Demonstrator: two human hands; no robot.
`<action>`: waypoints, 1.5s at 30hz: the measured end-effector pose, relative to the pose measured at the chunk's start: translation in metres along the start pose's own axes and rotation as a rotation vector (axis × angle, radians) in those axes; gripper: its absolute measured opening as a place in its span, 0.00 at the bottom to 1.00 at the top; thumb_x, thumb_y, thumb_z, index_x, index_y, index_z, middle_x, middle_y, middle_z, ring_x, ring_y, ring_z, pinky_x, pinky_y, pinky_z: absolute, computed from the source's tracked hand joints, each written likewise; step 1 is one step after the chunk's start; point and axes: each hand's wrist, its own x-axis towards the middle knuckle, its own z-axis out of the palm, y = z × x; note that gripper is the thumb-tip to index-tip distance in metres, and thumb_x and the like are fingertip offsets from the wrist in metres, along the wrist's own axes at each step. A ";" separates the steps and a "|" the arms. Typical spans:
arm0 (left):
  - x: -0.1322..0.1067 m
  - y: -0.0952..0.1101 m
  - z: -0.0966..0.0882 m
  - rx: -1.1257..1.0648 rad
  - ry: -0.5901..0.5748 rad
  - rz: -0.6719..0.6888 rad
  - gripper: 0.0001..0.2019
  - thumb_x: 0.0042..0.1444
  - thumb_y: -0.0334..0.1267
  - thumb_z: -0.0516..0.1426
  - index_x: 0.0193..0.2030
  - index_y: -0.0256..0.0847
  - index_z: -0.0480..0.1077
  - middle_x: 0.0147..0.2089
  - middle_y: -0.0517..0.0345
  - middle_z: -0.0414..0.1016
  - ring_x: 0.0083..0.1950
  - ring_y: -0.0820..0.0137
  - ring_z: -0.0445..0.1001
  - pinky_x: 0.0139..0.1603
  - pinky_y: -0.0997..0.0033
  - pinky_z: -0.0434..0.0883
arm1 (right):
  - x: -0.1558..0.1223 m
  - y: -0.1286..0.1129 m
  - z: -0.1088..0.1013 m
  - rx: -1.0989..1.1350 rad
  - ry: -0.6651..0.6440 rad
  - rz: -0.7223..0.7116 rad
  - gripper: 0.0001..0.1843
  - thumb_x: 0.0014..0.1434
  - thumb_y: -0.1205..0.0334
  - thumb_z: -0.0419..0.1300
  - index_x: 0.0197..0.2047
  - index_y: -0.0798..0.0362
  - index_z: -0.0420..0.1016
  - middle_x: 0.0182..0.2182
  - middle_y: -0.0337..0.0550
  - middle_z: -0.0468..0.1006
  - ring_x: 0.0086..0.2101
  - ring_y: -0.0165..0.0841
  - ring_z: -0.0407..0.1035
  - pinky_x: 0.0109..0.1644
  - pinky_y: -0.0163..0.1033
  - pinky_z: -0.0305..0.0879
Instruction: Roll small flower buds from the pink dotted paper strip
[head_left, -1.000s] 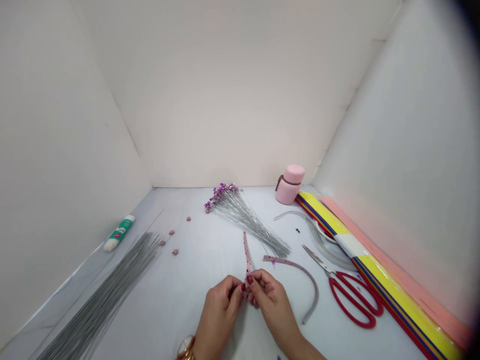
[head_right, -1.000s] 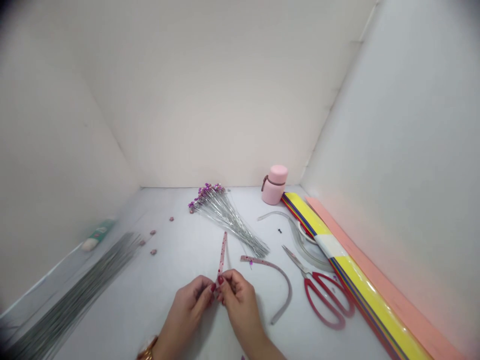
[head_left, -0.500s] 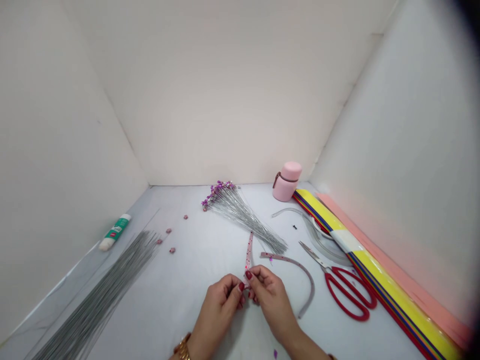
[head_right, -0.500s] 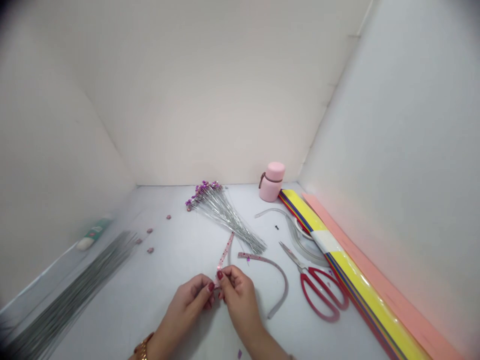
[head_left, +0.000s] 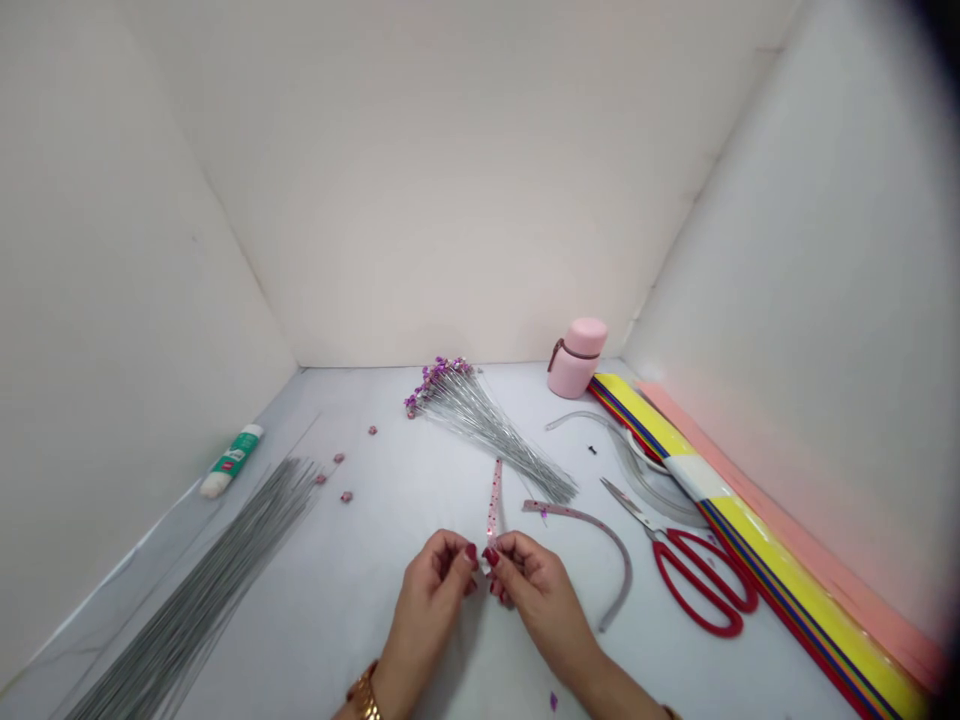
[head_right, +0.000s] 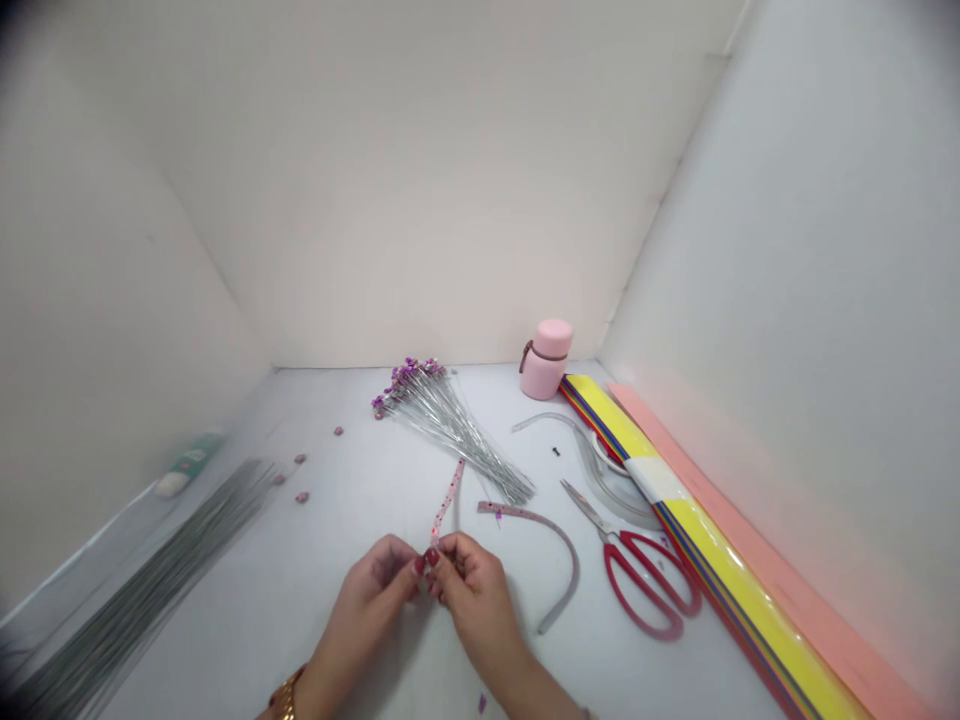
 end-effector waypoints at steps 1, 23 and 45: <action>0.001 0.000 -0.001 -0.013 0.002 -0.005 0.09 0.53 0.40 0.53 0.28 0.36 0.68 0.24 0.60 0.71 0.26 0.72 0.67 0.28 0.76 0.64 | 0.000 0.000 0.000 -0.006 -0.005 0.001 0.11 0.53 0.55 0.57 0.28 0.55 0.69 0.18 0.34 0.65 0.20 0.27 0.59 0.25 0.31 0.55; 0.000 0.000 -0.001 -0.043 -0.011 -0.033 0.07 0.50 0.37 0.56 0.27 0.35 0.69 0.24 0.57 0.73 0.28 0.71 0.69 0.29 0.74 0.64 | 0.003 0.000 0.001 0.058 0.045 0.048 0.12 0.52 0.55 0.58 0.28 0.57 0.70 0.16 0.34 0.66 0.18 0.25 0.58 0.23 0.31 0.55; -0.006 -0.001 0.000 0.047 0.041 0.041 0.09 0.53 0.40 0.54 0.28 0.37 0.68 0.25 0.60 0.70 0.28 0.71 0.67 0.29 0.75 0.64 | 0.000 -0.009 -0.005 -0.201 -0.063 -0.257 0.06 0.55 0.65 0.56 0.30 0.53 0.74 0.29 0.42 0.69 0.31 0.32 0.65 0.34 0.35 0.60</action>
